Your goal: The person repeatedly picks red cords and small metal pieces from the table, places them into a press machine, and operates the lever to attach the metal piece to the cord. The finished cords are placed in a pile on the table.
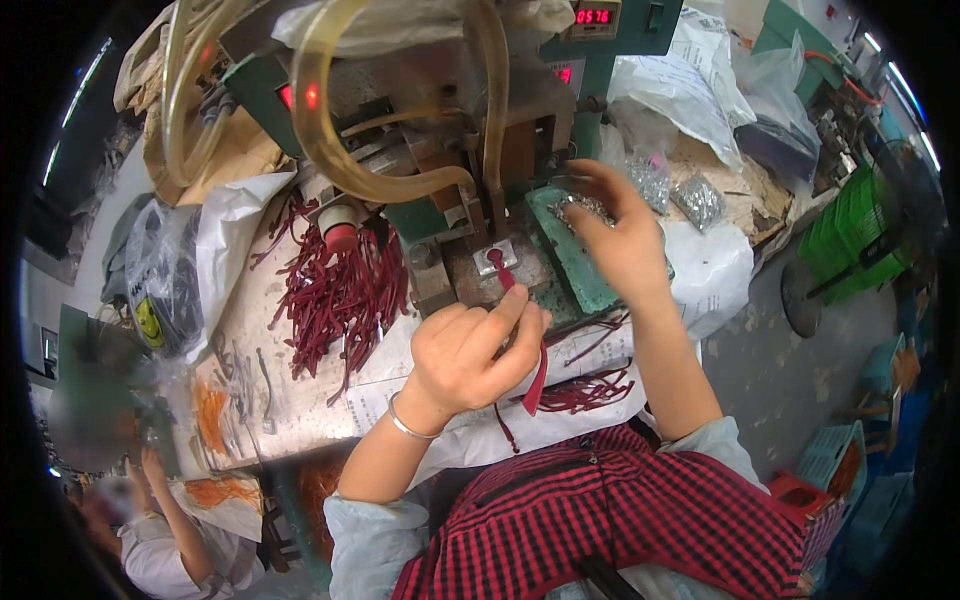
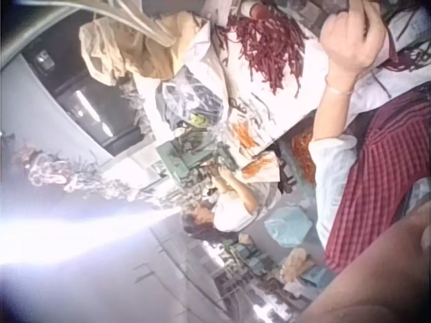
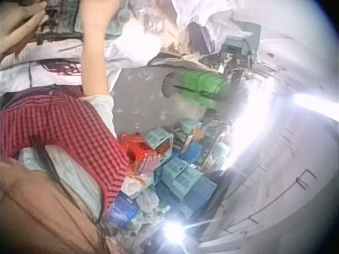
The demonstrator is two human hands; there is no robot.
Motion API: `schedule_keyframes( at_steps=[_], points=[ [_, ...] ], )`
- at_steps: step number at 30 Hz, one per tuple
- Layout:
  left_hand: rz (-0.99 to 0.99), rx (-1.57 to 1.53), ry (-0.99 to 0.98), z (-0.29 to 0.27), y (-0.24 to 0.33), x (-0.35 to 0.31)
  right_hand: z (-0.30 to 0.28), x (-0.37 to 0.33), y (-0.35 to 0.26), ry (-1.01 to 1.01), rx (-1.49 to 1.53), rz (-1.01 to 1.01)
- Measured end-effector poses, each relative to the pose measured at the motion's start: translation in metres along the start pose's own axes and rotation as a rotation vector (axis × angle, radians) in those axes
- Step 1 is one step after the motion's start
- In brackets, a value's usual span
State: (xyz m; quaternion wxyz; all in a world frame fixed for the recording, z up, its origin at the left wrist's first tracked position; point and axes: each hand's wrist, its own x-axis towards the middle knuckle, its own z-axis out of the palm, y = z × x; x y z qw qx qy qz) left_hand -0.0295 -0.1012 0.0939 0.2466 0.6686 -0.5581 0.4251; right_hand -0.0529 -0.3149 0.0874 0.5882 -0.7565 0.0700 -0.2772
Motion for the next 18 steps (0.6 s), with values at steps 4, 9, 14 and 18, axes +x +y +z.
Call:
schedule_keyframes(
  at_steps=[4,9,14,18],
  points=[
    [0.021,-0.028,0.022,0.004,-0.003,-0.004,-0.044,-0.003,0.088,0.283,-0.239,0.02],
    [0.016,-0.021,0.057,0.008,-0.005,-0.008,-0.039,-0.039,0.08,0.109,-0.621,0.068],
    [-0.134,-0.132,0.022,0.002,0.008,-0.013,-0.024,-0.037,0.085,0.083,-0.839,-0.077],
    [-0.369,-0.229,-0.023,-0.012,0.033,-0.023,-0.013,-0.032,0.086,0.068,-1.036,-0.119]
  ],
)
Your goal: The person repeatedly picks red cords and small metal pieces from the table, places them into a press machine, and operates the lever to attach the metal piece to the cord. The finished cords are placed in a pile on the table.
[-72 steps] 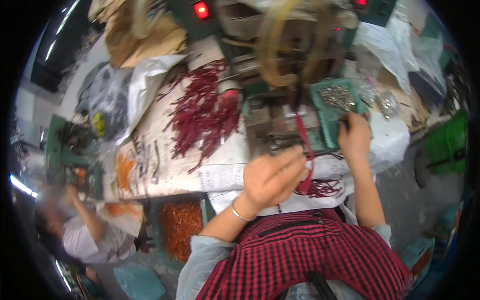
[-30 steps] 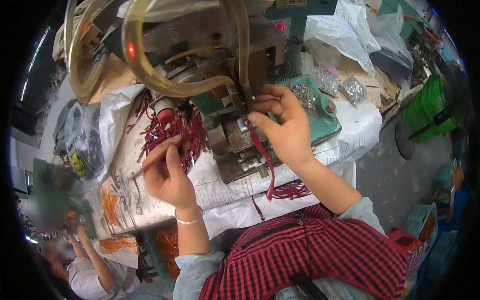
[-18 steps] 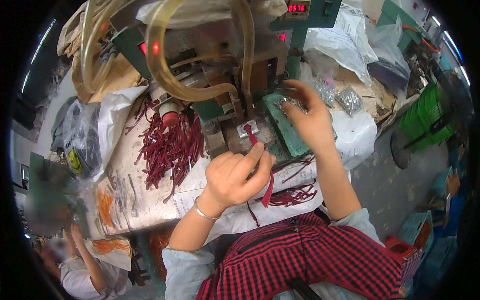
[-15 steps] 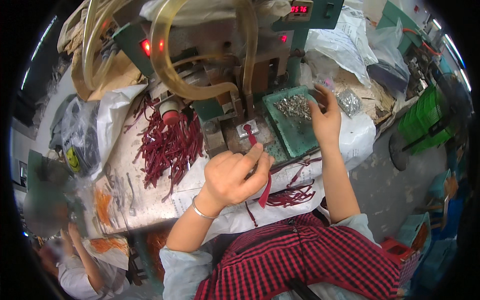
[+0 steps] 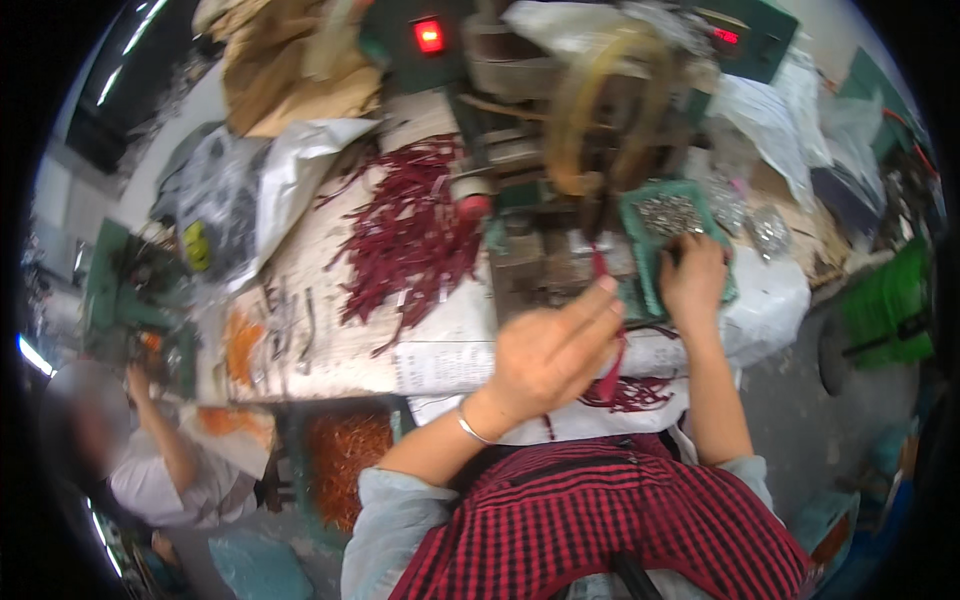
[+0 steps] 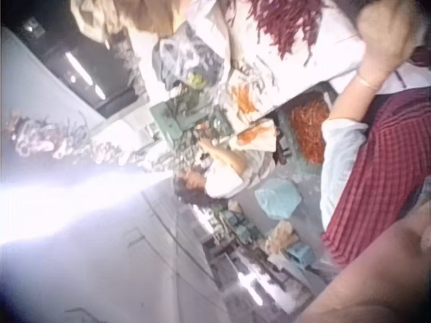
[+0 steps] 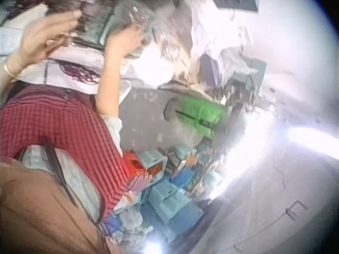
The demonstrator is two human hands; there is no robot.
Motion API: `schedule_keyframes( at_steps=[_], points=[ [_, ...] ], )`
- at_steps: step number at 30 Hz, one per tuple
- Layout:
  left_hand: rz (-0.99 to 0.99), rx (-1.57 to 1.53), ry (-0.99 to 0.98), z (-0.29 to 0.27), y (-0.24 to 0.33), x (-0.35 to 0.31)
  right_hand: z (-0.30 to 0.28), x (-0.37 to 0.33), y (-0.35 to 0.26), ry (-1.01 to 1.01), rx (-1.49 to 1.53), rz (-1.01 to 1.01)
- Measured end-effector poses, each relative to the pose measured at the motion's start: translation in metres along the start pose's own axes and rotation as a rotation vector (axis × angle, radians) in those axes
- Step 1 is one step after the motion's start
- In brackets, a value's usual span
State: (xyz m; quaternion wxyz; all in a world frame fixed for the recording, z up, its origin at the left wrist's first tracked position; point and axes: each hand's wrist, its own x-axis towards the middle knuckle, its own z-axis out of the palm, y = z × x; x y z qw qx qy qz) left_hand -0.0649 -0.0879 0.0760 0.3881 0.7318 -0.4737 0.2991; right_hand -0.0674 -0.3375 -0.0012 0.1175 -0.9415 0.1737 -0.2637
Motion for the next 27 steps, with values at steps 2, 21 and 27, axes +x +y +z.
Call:
schedule_keyframes(
  at_steps=[2,21,27],
  points=[
    [0.016,0.087,-0.08,-0.023,0.003,-0.015,0.001,-0.002,0.003,0.03,0.053,-0.019],
    [-0.956,0.881,-0.424,-0.078,-0.184,-0.058,-0.04,-0.048,0.047,0.24,0.363,0.19],
    [-1.121,-0.132,-0.19,-0.095,-0.152,-0.043,-0.072,-0.032,-0.012,0.18,0.673,0.044]
  ],
)
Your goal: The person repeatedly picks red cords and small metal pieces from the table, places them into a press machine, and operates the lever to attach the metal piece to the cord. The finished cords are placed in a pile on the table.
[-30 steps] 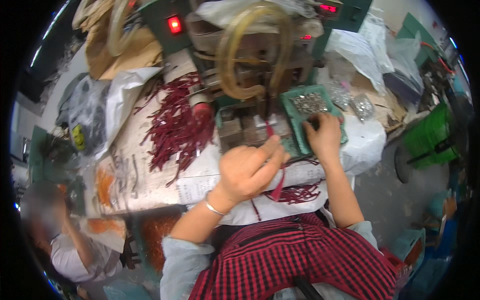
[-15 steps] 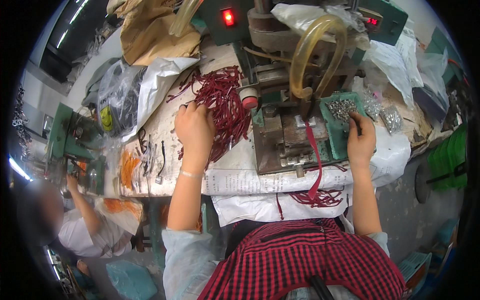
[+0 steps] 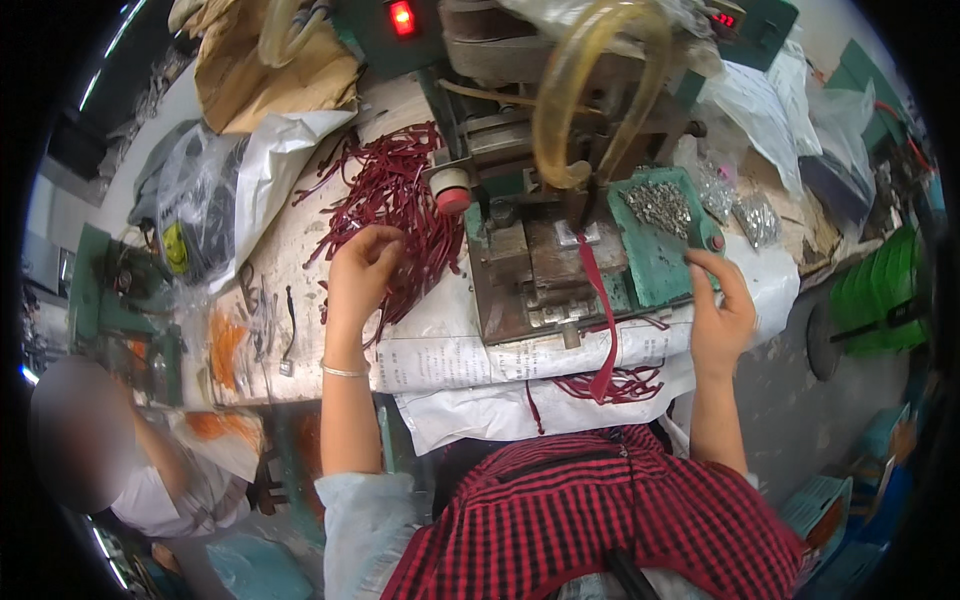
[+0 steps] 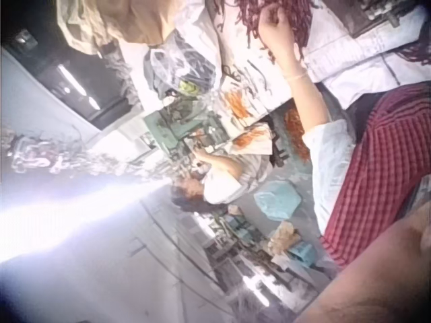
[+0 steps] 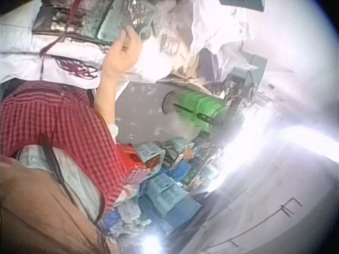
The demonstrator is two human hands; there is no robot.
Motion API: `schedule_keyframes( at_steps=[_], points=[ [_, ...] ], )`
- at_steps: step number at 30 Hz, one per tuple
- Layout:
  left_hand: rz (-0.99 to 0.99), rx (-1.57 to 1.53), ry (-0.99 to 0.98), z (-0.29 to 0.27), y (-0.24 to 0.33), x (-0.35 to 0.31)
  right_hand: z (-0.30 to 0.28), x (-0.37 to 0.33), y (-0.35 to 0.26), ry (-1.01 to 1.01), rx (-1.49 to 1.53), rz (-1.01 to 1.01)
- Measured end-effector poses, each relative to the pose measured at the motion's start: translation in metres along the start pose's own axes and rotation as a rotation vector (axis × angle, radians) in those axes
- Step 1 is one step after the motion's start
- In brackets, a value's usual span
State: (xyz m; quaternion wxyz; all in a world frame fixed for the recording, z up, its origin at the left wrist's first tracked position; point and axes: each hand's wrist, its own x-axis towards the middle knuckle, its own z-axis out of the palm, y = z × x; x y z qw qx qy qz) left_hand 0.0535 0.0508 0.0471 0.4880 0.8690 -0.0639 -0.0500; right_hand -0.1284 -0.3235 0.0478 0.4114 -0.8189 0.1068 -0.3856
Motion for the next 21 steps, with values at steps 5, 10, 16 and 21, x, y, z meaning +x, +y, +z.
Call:
schedule_keyframes(
  at_steps=[5,10,16,21],
  points=[
    [0.208,-0.214,0.149,0.029,-0.009,0.007,0.049,0.048,-0.056,-0.134,0.21,-0.252],
    [0.071,-0.412,0.418,0.056,-0.003,-0.017,0.078,0.027,-0.06,-0.148,0.544,0.145],
    [0.401,-0.665,0.477,0.065,0.059,-0.037,0.083,0.027,-0.061,-0.115,0.742,0.261],
    [0.932,-0.411,0.394,0.069,0.109,-0.072,0.073,0.025,-0.086,-0.198,0.787,0.316]
  ],
)
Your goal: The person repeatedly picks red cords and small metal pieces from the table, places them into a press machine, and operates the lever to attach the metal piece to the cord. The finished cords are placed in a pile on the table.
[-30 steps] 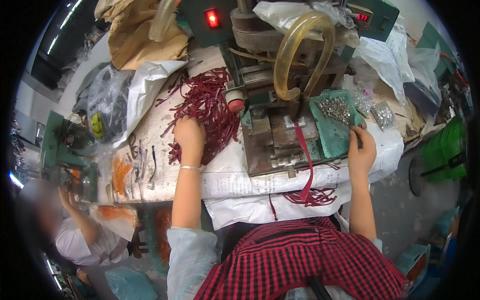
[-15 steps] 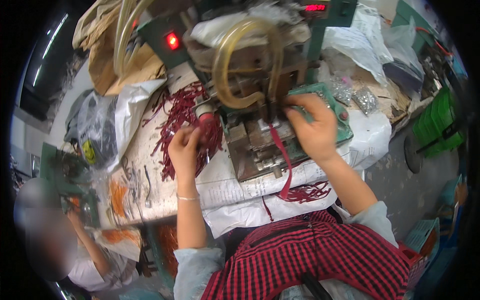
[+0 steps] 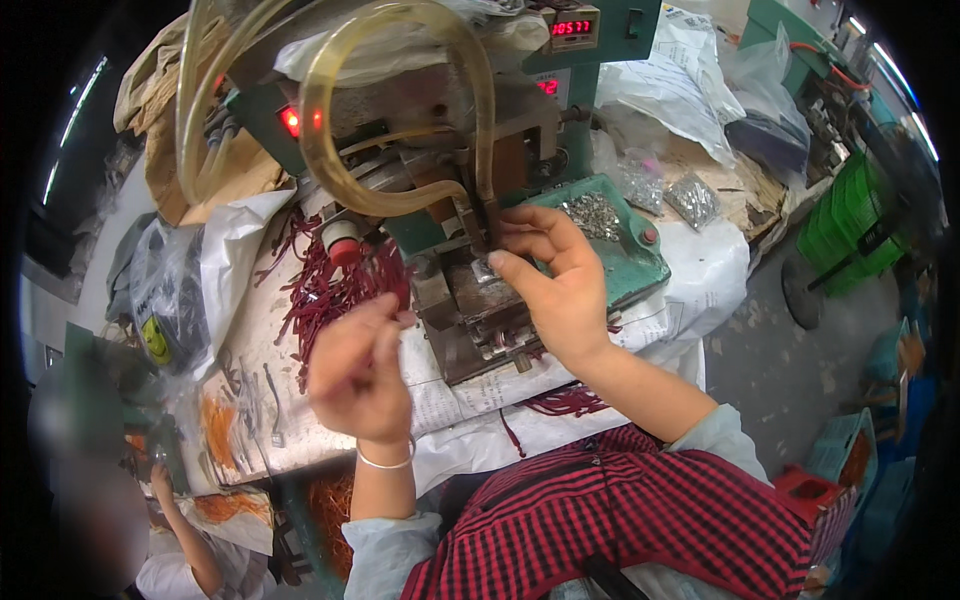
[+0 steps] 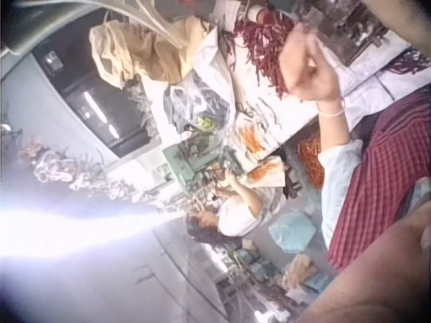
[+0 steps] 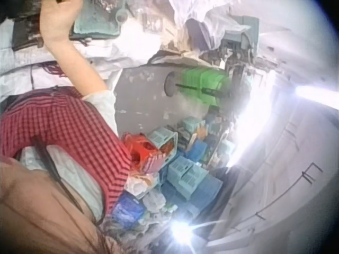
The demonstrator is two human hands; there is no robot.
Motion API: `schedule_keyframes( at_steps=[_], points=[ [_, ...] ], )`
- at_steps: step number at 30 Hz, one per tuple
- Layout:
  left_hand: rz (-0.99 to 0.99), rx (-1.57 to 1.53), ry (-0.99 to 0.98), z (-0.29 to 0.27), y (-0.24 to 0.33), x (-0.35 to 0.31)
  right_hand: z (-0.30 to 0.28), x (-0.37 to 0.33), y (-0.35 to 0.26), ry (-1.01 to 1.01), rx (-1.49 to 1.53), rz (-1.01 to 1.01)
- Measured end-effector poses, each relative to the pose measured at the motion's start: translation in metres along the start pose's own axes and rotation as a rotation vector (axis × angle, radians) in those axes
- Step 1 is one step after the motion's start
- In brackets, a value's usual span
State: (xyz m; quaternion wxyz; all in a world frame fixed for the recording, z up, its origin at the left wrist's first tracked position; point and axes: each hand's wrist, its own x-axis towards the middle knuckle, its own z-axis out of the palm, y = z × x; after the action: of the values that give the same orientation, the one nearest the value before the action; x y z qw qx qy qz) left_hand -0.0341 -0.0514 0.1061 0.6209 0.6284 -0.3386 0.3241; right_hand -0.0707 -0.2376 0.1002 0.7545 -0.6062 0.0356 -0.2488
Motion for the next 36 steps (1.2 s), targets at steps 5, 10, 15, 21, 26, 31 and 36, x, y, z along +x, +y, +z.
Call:
schedule_keyframes(
  at_steps=[5,10,15,21,26,31,36],
  points=[
    [0.465,0.392,-0.382,0.034,0.003,-0.009,-0.011,-0.015,-0.029,-0.189,-0.135,-0.036],
    [0.516,0.379,-0.356,0.052,-0.013,-0.017,-0.081,0.036,0.008,0.132,-0.275,0.013],
    [0.506,0.337,-0.365,0.057,-0.012,-0.015,-0.168,0.033,0.074,0.378,-0.445,-0.142],
    [0.4,0.319,-0.353,0.054,-0.011,-0.021,-0.142,0.0,0.056,0.036,-1.19,-0.129],
    [0.143,0.322,-0.395,0.045,0.011,-0.039,-0.129,0.004,0.072,0.138,-1.387,-0.232],
    [0.1,0.509,-0.5,-0.019,0.021,-0.079,-0.133,-0.009,0.068,0.344,-1.117,-0.167],
    [0.042,0.722,-0.118,-0.087,-0.006,-0.027,-0.135,-0.004,0.06,0.362,-0.755,0.053]
  ],
)
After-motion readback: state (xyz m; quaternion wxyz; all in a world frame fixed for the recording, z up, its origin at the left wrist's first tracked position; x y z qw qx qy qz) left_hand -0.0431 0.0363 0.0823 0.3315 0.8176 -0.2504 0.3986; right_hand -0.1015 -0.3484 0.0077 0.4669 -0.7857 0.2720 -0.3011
